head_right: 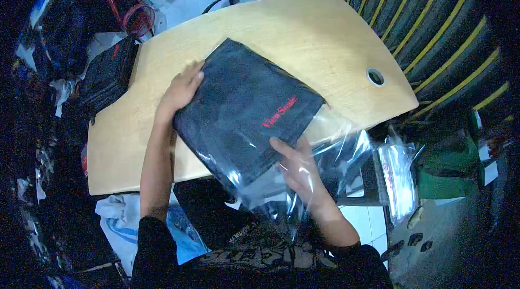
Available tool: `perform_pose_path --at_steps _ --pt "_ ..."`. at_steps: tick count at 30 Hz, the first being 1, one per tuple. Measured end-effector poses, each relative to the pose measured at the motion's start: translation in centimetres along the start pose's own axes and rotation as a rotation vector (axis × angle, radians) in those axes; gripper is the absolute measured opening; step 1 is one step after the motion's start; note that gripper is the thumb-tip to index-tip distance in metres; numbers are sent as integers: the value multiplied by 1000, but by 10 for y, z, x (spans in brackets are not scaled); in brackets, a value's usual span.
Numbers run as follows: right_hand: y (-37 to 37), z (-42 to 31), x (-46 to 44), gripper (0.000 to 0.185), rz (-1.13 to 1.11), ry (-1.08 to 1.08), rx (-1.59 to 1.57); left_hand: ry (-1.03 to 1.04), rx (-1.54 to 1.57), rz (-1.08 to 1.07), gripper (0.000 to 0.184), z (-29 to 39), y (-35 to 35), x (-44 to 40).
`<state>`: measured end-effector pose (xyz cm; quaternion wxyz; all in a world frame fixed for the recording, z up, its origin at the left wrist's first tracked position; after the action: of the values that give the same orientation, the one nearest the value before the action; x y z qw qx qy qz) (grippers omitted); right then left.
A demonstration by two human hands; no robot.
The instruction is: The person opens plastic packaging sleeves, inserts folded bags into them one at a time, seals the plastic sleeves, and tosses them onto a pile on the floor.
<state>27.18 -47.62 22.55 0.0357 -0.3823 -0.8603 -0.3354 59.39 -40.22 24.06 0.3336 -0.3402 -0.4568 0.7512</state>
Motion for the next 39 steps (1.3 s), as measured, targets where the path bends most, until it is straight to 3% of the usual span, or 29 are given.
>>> perform_pose_path --at_steps 2,3,5,6,7,9,10,11,12,13,16,17,19,20,21,24,25,28,29,30,32,33,35,37,39 --pt "2 6 -1 42 3 -16 -21 -38 252 96 52 0 -18 -1" --pt "-5 14 -10 45 6 45 -32 127 66 299 52 21 -41 -2" --pt "-12 17 -6 51 91 197 -5 262 -6 426 48 73 -76 15" --pt "-15 18 -4 49 59 161 80 220 195 383 45 111 -86 30" --pt "-18 23 -5 46 24 125 169 122 331 122 44 155 -85 53" --pt "16 -2 35 41 -310 -358 447 430 360 36 66 232 -64 118" --pt "9 9 27 40 -321 -458 529 545 220 -211 85 271 -39 158" --pt "-8 29 8 39 -330 -558 611 610 232 -51 91 295 -24 191" --pt "4 37 -3 39 -292 -94 222 669 191 -82 94 307 -14 209" --pt "14 46 -7 40 -71 299 -228 673 74 15 79 312 -4 217" --pt "-9 72 -27 34 -188 270 -66 540 -136 169 61 300 4 226" --pt "-5 72 -28 32 -203 197 7 523 -131 110 45 299 -1 234" --pt "1 71 -25 31 -241 105 87 549 -168 96 41 292 -12 238" --pt "28 62 -11 38 -262 242 -134 562 -189 91 40 290 -14 239" --pt "54 53 4 45 -257 385 -349 604 -137 223 35 285 -20 242" --pt "45 72 -11 53 93 426 -309 705 94 220 32 289 -21 251" --pt "63 55 -9 53 -277 298 -245 745 26 222 31 291 -21 255" --pt "62 70 -38 46 -309 458 -270 808 -62 241 29 288 -31 253" --pt "80 62 -32 44 -323 372 -400 788 -11 251 28 282 -37 249" --pt "76 63 -34 45 -285 358 -331 768 35 265 28 275 -43 247" --pt "64 67 -38 47 -208 327 -209 619 -79 269 37 265 -49 248" --pt "65 56 -22 49 -386 219 -74 534 -137 272 40 261 -51 247" --pt "54 29 29 49 -519 25 174 400 -189 232 49 243 -36 255" --pt "23 35 61 48 -540 86 206 317 -234 265 49 226 -21 270" --pt "-16 50 76 46 -482 340 146 172 -139 223 48 210 -21 282"
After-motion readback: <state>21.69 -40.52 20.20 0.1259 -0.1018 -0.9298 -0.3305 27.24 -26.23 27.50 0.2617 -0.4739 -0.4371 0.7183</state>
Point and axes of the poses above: each hand's wrist, its own x-axis away from the middle knuckle, its own y-axis out of the palm, z = x × y, the point moved 6 cm from there along -x, towards the middle knuckle, and after that the axes turned 3 degrees about z, right-handed, at the moved point
